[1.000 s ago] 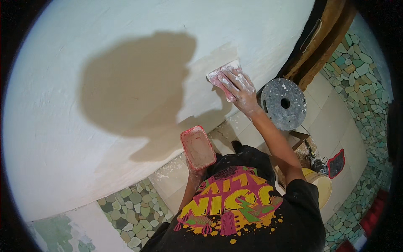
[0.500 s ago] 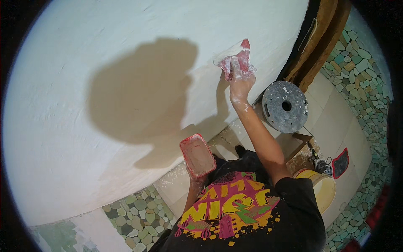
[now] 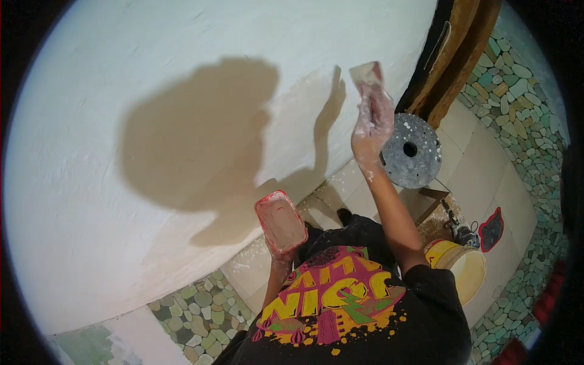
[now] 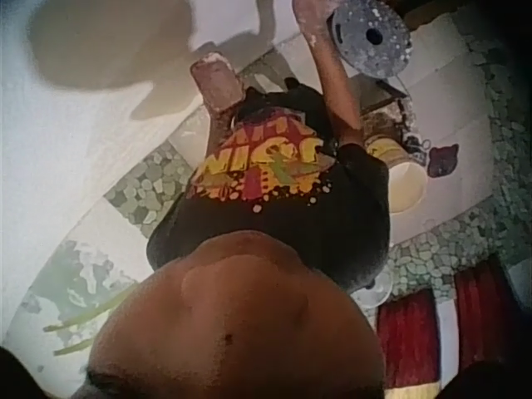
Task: The person is applying and smoothing plaster on a wall using a hand tool.
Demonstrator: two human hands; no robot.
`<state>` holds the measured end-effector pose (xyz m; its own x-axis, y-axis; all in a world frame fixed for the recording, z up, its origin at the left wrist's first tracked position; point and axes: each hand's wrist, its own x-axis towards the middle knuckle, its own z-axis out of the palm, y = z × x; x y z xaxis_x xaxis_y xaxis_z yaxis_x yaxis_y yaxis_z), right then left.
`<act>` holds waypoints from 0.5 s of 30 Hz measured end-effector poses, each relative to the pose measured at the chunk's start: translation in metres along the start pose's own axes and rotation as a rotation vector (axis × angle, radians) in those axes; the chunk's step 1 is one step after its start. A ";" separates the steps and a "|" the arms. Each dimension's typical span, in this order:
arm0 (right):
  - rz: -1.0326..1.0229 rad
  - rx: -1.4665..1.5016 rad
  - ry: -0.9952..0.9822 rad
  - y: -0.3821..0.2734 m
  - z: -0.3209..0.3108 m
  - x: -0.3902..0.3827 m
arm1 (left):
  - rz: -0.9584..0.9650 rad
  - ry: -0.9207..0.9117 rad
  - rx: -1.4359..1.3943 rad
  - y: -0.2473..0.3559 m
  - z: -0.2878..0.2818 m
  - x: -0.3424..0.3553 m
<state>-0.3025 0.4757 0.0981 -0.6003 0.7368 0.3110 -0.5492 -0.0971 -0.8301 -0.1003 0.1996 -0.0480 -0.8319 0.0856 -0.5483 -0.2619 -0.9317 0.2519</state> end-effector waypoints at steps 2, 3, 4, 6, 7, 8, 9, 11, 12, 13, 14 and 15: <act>-0.706 -0.692 -0.188 0.003 0.000 0.021 | 0.012 -0.029 -0.023 -0.001 0.005 -0.003; -0.748 -0.668 -0.270 0.009 0.001 0.025 | 0.011 -0.028 -0.020 -0.001 0.006 -0.004; -0.746 -0.669 -0.269 0.015 0.003 0.028 | 0.014 -0.002 0.003 -0.002 0.003 -0.004; -0.841 -0.857 -0.408 0.029 0.010 0.034 | 0.019 0.026 0.028 -0.001 -0.003 -0.005; -0.823 -0.910 -0.436 0.049 0.007 0.035 | 0.008 0.009 0.012 -0.003 -0.009 -0.003; -0.822 -0.906 -0.438 0.059 0.004 0.033 | 0.004 -0.006 -0.006 -0.002 -0.013 -0.002; -0.847 -0.915 -0.448 0.069 0.000 0.033 | 0.007 -0.005 -0.006 0.001 -0.016 0.000; -0.840 -0.952 -0.496 0.075 -0.008 0.026 | 0.000 -0.015 0.053 0.003 -0.018 -0.001; -0.841 -0.950 -0.499 0.078 -0.013 0.022 | 0.002 -0.014 0.051 0.004 -0.019 -0.001; -0.795 -1.006 -0.554 0.082 -0.022 0.017 | -0.030 -0.055 0.029 0.002 -0.014 -0.001; -0.751 -1.059 -0.605 0.087 -0.030 0.011 | -0.059 -0.101 0.009 0.003 -0.010 0.000; -0.733 -1.083 -0.645 0.091 -0.040 0.005 | -0.066 -0.104 0.013 0.004 -0.009 0.004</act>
<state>-0.3327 0.4976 0.0055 -0.6952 -0.0519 0.7169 -0.3173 0.9171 -0.2413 -0.1000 0.1930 -0.0561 -0.8587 0.1838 -0.4784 -0.3239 -0.9181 0.2285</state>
